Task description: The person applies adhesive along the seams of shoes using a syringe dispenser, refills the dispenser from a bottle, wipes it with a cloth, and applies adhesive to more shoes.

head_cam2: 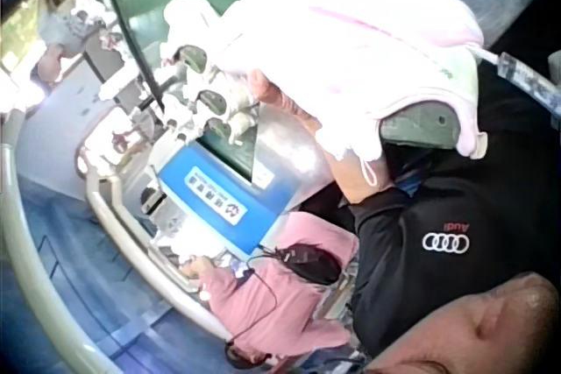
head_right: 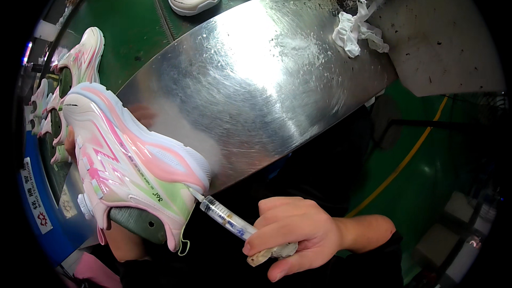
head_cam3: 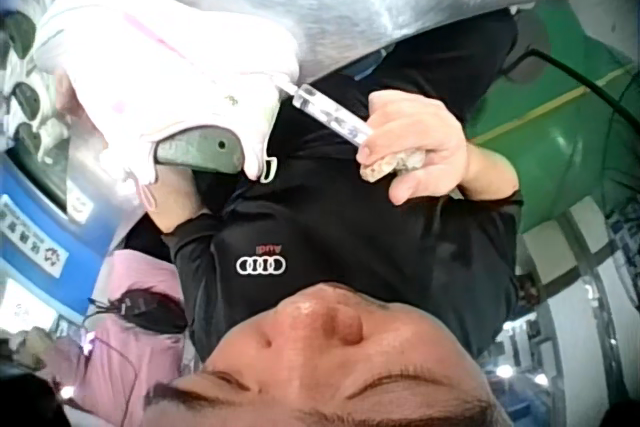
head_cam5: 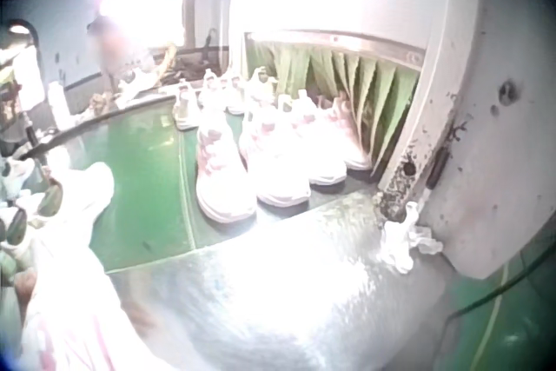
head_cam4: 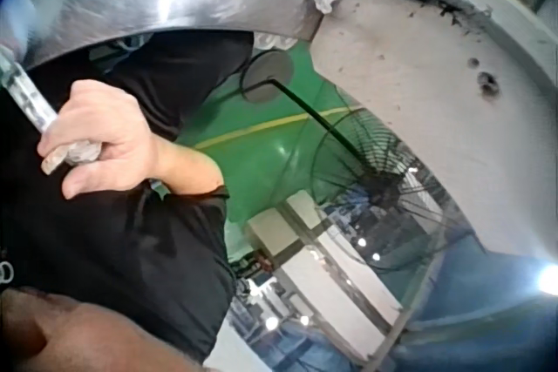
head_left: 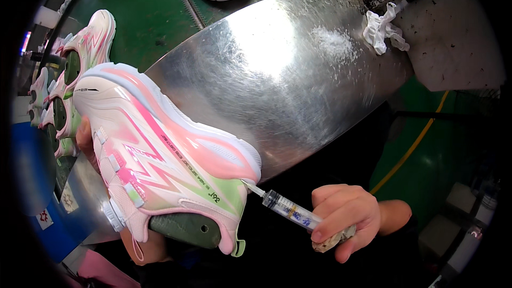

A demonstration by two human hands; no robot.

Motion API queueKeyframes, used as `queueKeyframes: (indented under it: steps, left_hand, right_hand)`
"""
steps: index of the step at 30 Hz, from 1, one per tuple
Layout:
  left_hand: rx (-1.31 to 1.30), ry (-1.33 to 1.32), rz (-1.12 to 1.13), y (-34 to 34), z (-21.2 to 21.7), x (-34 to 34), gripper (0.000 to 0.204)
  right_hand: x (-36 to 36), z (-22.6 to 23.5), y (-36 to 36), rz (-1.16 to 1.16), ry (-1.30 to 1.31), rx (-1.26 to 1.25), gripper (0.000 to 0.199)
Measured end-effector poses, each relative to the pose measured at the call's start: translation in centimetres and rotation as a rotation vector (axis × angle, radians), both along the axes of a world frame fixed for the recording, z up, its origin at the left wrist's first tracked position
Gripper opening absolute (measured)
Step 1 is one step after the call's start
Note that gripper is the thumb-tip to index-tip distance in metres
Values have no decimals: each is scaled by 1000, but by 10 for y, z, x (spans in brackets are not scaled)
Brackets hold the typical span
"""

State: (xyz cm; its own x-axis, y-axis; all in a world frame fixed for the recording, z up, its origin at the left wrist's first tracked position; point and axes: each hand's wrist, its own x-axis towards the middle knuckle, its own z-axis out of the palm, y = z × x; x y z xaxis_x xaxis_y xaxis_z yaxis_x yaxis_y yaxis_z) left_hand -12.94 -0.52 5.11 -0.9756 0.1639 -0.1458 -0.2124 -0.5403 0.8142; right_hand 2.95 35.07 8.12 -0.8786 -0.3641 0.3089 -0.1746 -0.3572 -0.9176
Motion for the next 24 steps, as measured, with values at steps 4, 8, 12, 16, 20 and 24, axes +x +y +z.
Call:
queueKeyframes:
  steps: [4,8,12,16,20,24]
  left_hand:
    - [-29,-81,31,5,7,7,58]
    - [-58,-279,139,-2,25,32,58]
    - [-469,-285,226,-77,-3,62,59]
    - [-970,160,45,-98,7,88,57]
    - [-1057,354,-124,-76,26,110,60]
    - [-555,-238,117,-60,37,151,72]
  right_hand:
    - [0,-8,2,14,20,-3,38]
    - [-1,-11,-1,-14,24,-50,37]
    - [-6,-17,-7,-55,55,1,34]
    - [-12,-20,-19,-67,63,58,30]
    - [-13,-22,-27,-120,125,48,35]
    - [-9,-20,-34,-113,106,106,30]
